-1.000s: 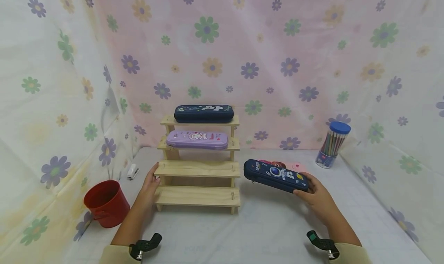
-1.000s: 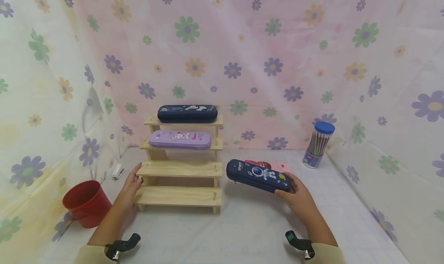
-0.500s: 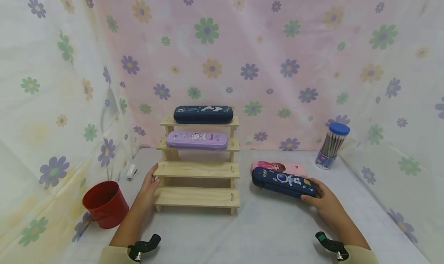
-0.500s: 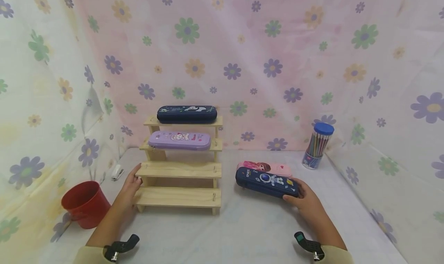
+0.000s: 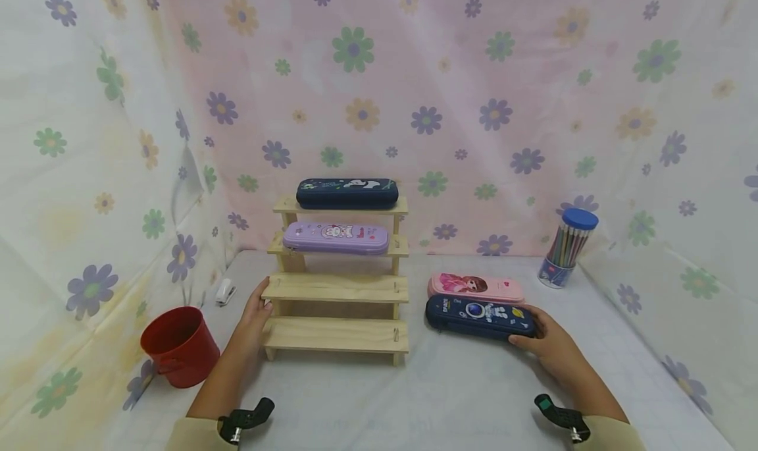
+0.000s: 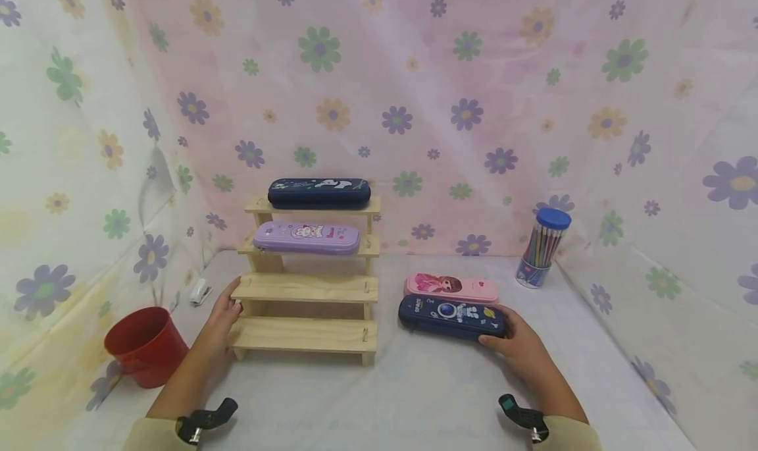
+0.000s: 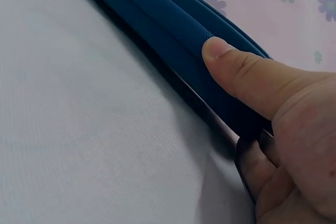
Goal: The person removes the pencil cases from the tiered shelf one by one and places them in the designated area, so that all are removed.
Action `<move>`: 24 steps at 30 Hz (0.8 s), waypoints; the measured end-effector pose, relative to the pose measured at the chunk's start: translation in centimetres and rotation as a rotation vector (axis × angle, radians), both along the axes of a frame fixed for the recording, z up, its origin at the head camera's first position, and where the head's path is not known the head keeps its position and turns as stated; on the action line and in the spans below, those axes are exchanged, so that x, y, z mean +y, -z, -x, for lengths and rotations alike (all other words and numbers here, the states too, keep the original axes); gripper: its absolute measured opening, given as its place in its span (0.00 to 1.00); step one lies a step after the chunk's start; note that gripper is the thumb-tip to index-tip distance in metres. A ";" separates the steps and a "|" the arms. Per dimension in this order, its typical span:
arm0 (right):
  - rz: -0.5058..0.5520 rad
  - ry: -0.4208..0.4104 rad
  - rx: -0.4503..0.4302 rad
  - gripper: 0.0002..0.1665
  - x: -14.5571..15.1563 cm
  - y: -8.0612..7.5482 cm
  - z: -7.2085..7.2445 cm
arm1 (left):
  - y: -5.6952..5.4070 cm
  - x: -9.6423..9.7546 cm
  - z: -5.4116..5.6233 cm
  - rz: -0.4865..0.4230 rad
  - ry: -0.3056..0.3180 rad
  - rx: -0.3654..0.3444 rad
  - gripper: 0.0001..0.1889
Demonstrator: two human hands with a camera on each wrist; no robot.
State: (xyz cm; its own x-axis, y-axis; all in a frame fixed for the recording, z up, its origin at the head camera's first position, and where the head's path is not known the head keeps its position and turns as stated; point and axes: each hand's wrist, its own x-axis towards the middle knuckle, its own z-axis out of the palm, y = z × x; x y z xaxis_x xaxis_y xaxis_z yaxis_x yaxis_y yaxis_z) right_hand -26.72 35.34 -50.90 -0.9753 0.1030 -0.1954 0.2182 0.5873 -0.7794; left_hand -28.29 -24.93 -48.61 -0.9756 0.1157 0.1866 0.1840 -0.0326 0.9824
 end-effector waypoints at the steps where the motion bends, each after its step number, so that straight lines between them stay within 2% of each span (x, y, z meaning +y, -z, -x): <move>1: -0.012 -0.002 -0.003 0.72 0.0 0.0 0.0 | 0.0 0.0 0.0 0.006 -0.002 -0.004 0.33; 7: -0.038 -0.005 -0.005 0.70 0.1 -0.1 0.2 | 0.0 0.1 0.0 0.004 0.002 0.010 0.33; 15: -0.063 0.016 -0.027 0.70 0.3 0.0 0.2 | -0.2 0.4 0.1 0.002 -0.017 -0.023 0.33; 19: -0.068 0.050 -0.045 0.70 0.1 -0.1 0.3 | -0.3 0.5 0.2 0.001 -0.024 -0.022 0.33; 24: -0.090 0.102 -0.033 0.64 -0.5 -0.2 0.7 | -0.2 0.3 0.0 0.008 -0.024 -0.035 0.33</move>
